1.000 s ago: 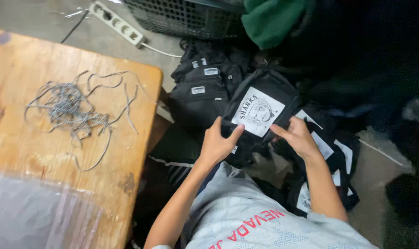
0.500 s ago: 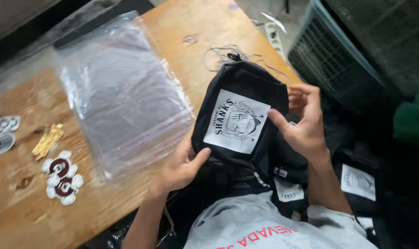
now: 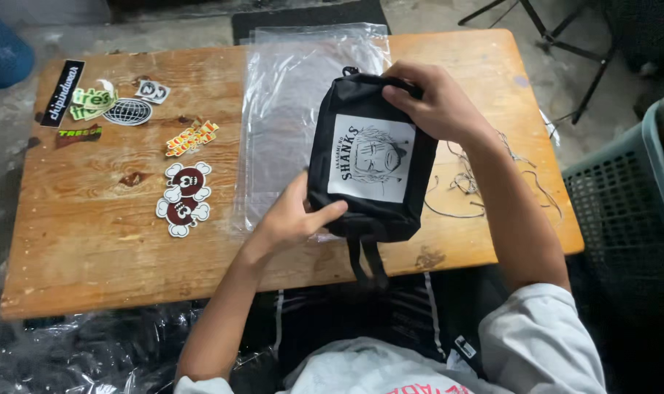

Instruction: The person places stickers on a black drawstring bag, then puts the bag into a clear plastic bag and seals it. This process is repeated for multiple bags, with the person occasionally moving the bags to the floor and back to the table.

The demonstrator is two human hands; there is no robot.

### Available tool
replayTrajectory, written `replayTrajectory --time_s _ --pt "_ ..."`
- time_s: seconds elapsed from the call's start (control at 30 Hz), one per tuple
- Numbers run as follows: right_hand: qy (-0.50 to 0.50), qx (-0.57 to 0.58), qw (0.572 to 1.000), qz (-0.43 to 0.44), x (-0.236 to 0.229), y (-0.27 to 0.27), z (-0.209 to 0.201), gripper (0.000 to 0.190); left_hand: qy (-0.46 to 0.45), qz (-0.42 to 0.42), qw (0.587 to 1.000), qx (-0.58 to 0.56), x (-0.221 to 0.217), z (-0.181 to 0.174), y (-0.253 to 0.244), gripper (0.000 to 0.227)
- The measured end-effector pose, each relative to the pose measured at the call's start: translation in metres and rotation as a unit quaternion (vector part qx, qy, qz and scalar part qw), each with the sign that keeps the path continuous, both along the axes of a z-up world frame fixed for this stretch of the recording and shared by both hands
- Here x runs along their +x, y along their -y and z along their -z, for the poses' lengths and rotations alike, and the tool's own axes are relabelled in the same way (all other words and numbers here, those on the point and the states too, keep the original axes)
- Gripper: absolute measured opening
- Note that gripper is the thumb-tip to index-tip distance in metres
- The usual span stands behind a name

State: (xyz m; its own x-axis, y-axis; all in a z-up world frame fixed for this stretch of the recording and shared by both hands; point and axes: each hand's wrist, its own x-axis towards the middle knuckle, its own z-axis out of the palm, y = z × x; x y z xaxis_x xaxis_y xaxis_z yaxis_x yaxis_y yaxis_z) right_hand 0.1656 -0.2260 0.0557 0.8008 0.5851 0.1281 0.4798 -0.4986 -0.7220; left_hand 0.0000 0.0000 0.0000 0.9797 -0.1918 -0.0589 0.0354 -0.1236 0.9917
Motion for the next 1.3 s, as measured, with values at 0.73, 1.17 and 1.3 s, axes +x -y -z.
replayTrajectory --time_s 0.73,1.17,1.3 --pt "0.019 0.119 0.978 0.168 0.019 -0.008 0.114 0.025 0.148 -0.274 0.947 0.079 0.113 0.083 -0.033 0.018" --pt "0.041 0.082 0.981 0.174 0.010 -0.011 0.107 0.015 0.140 -0.325 0.933 0.063 0.124 0.106 -0.037 0.015" --pt "0.029 -0.088 0.994 0.064 -0.045 -0.006 0.056 0.036 0.146 -0.365 0.919 0.034 0.126 0.112 -0.043 0.014"
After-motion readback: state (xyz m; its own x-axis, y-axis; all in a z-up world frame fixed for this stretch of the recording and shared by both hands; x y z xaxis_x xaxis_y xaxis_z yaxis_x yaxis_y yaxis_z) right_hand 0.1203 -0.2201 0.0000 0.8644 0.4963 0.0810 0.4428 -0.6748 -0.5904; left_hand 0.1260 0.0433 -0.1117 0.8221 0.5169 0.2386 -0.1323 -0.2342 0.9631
